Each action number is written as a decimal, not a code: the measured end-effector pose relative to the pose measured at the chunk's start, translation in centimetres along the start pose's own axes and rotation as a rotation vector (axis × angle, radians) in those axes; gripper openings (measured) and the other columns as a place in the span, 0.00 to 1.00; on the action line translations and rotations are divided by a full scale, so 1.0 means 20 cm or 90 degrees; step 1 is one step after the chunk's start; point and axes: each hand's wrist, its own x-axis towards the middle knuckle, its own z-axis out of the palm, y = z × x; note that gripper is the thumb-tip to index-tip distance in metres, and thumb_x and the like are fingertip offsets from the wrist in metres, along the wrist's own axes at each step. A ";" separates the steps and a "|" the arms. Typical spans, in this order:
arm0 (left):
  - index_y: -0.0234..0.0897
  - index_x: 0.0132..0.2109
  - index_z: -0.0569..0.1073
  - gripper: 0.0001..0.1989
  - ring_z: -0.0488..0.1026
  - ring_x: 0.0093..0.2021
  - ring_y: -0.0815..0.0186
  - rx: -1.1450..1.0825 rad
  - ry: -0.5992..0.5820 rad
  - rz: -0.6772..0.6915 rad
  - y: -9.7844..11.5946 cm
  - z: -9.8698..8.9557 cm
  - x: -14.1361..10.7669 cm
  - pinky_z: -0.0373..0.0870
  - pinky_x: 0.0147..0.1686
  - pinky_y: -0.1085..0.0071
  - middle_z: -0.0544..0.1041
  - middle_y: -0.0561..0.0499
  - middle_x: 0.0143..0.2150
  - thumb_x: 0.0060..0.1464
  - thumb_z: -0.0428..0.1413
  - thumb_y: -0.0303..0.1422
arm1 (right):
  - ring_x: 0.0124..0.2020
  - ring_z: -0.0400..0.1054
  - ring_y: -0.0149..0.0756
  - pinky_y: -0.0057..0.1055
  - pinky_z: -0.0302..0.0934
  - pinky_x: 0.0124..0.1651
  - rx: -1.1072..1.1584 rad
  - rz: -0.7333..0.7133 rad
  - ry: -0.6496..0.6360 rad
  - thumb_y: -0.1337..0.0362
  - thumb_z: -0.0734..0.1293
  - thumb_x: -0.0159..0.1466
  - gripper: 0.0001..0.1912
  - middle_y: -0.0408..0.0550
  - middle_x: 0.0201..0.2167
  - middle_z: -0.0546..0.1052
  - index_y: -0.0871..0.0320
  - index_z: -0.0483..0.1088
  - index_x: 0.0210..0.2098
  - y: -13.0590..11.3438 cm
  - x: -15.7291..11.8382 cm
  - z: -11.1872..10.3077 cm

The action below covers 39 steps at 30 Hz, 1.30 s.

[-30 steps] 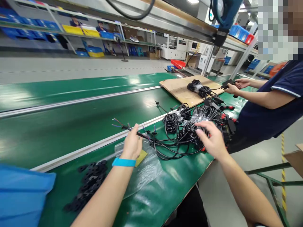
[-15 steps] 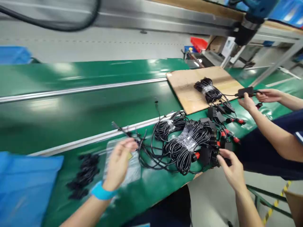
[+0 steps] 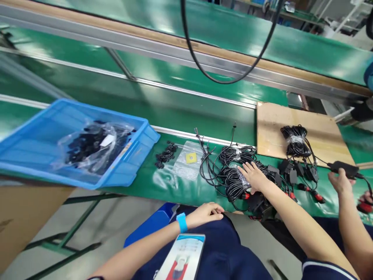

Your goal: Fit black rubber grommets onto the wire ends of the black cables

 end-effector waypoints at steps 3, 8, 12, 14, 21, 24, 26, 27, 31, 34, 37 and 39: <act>0.37 0.54 0.80 0.28 0.78 0.51 0.52 0.016 -0.014 0.018 0.00 0.03 0.04 0.71 0.54 0.59 0.81 0.40 0.52 0.57 0.58 0.54 | 0.69 0.53 0.64 0.55 0.44 0.71 -0.014 -0.033 -0.030 0.52 0.82 0.40 0.72 0.67 0.69 0.61 0.62 0.45 0.75 0.06 0.07 0.00; 0.37 0.60 0.77 0.29 0.76 0.54 0.52 0.026 -0.027 0.033 0.02 -0.02 0.07 0.68 0.57 0.58 0.79 0.39 0.56 0.60 0.56 0.52 | 0.64 0.58 0.63 0.52 0.46 0.68 -0.019 -0.019 -0.020 0.53 0.76 0.47 0.63 0.70 0.64 0.64 0.65 0.47 0.74 0.02 0.00 -0.06; 0.35 0.59 0.78 0.32 0.75 0.56 0.47 0.008 -0.088 0.042 0.03 -0.10 0.12 0.68 0.58 0.54 0.78 0.36 0.58 0.58 0.57 0.54 | 0.64 0.56 0.63 0.53 0.47 0.66 -0.001 0.056 0.019 0.57 0.72 0.50 0.58 0.69 0.65 0.63 0.65 0.47 0.74 -0.02 -0.16 -0.19; 0.35 0.60 0.77 0.36 0.75 0.57 0.44 -0.017 -0.117 0.049 0.04 -0.12 0.18 0.67 0.59 0.51 0.78 0.35 0.58 0.54 0.61 0.56 | 0.63 0.57 0.62 0.53 0.49 0.64 0.042 0.113 0.062 0.57 0.71 0.49 0.57 0.67 0.64 0.64 0.64 0.47 0.74 0.00 -0.25 -0.27; 0.38 0.63 0.73 0.55 0.66 0.66 0.40 -0.341 -0.181 0.205 0.31 -0.02 0.57 0.57 0.67 0.47 0.72 0.38 0.65 0.28 0.71 0.62 | 0.64 0.60 0.57 0.52 0.54 0.62 0.186 0.246 0.192 0.52 0.70 0.55 0.54 0.61 0.64 0.66 0.56 0.42 0.73 0.11 -0.58 -0.46; 0.34 0.57 0.77 0.60 0.70 0.62 0.40 -0.502 -0.200 0.286 0.50 0.04 0.70 0.62 0.64 0.47 0.78 0.35 0.58 0.21 0.64 0.72 | 0.65 0.61 0.56 0.53 0.55 0.63 0.237 0.281 0.208 0.51 0.70 0.56 0.53 0.58 0.65 0.67 0.52 0.42 0.73 0.10 -0.68 -0.49; 0.33 0.54 0.78 0.62 0.70 0.62 0.39 -0.590 -0.204 0.333 0.62 0.05 0.75 0.63 0.62 0.47 0.79 0.33 0.56 0.20 0.57 0.77 | 0.64 0.63 0.55 0.53 0.57 0.63 0.294 0.314 0.223 0.50 0.70 0.57 0.52 0.56 0.64 0.68 0.52 0.43 0.73 0.09 -0.74 -0.50; 0.32 0.53 0.78 0.64 0.70 0.62 0.39 -0.622 -0.205 0.355 0.67 0.04 0.77 0.63 0.62 0.47 0.79 0.32 0.55 0.21 0.52 0.80 | 0.64 0.64 0.55 0.53 0.58 0.63 0.325 0.333 0.231 0.49 0.71 0.57 0.52 0.56 0.63 0.69 0.51 0.44 0.73 0.08 -0.76 -0.51; 0.28 0.54 0.76 0.63 0.67 0.64 0.38 -0.831 -0.231 0.401 0.85 -0.08 0.82 0.62 0.62 0.46 0.77 0.28 0.57 0.36 0.38 0.80 | 0.65 0.63 0.56 0.53 0.59 0.64 0.388 0.369 0.270 0.48 0.72 0.56 0.52 0.56 0.64 0.68 0.51 0.46 0.73 0.03 -0.84 -0.49; 0.24 0.55 0.74 0.53 0.68 0.65 0.40 -1.029 -0.256 0.370 1.00 -0.19 0.84 0.63 0.63 0.47 0.76 0.25 0.58 0.50 0.43 0.73 | 0.66 0.61 0.58 0.56 0.58 0.65 0.376 0.361 0.309 0.49 0.73 0.56 0.52 0.56 0.65 0.67 0.50 0.46 0.72 -0.05 -0.88 -0.39; 0.25 0.51 0.75 0.36 0.75 0.60 0.46 -1.111 -0.183 0.318 1.14 -0.29 0.83 0.68 0.60 0.52 0.79 0.29 0.54 0.62 0.51 0.59 | 0.64 0.63 0.59 0.58 0.60 0.63 0.373 0.367 0.352 0.49 0.72 0.56 0.50 0.55 0.63 0.68 0.48 0.47 0.72 -0.10 -0.93 -0.26; 0.27 0.50 0.75 0.22 0.79 0.55 0.52 -1.115 -0.112 0.313 1.23 -0.34 0.81 0.71 0.57 0.57 0.82 0.36 0.50 0.67 0.54 0.45 | 0.61 0.67 0.59 0.55 0.66 0.60 0.405 0.370 0.374 0.50 0.73 0.53 0.50 0.53 0.60 0.71 0.47 0.51 0.71 -0.05 -0.99 -0.21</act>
